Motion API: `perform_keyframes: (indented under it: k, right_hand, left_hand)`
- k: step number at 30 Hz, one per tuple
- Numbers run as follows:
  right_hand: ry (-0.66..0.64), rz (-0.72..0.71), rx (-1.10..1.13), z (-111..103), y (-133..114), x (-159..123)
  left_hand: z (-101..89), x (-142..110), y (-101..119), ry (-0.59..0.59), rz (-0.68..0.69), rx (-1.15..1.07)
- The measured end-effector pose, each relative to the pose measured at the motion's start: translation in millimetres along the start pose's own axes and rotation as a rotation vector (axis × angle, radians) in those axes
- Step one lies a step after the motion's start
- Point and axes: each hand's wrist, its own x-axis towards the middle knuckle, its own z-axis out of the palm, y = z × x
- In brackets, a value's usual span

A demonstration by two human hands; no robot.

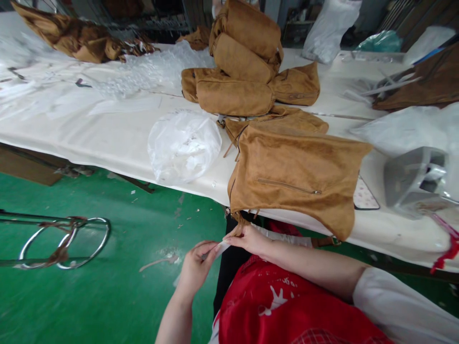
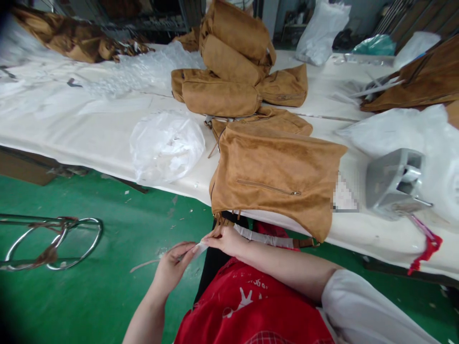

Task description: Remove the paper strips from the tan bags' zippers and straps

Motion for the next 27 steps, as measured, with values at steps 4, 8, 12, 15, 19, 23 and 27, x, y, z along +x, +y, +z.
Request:
perform_keyframes:
  k: [4,8,12,15,19,23,27]
  right_hand:
    - [-0.046,0.209,0.159,-9,-1,-7]
    - [0.079,0.28,0.307,-15,-6,-8]
    - [0.138,0.27,0.238,-9,1,2]
    - [0.132,0.306,0.215,-2,10,12]
    - [0.144,0.309,0.247,-2,17,23]
    - [0.139,0.282,0.317,-10,16,25]
    - [0.164,0.263,0.367,-20,15,24]
  left_hand:
    - [0.5,-1,-13,0.012,-0.008,0.043]
    - [1.4,-7,-24,0.035,-0.035,0.039]
    - [6.6,-9,-23,0.052,-0.078,0.006]
    - [13.1,-8,-17,0.091,-0.124,0.006]
    - [21.7,-1,-7,0.174,-0.191,0.022]
    - [27.5,11,1,0.203,-0.18,0.054]
    - [33.2,25,10,0.205,-0.146,0.086]
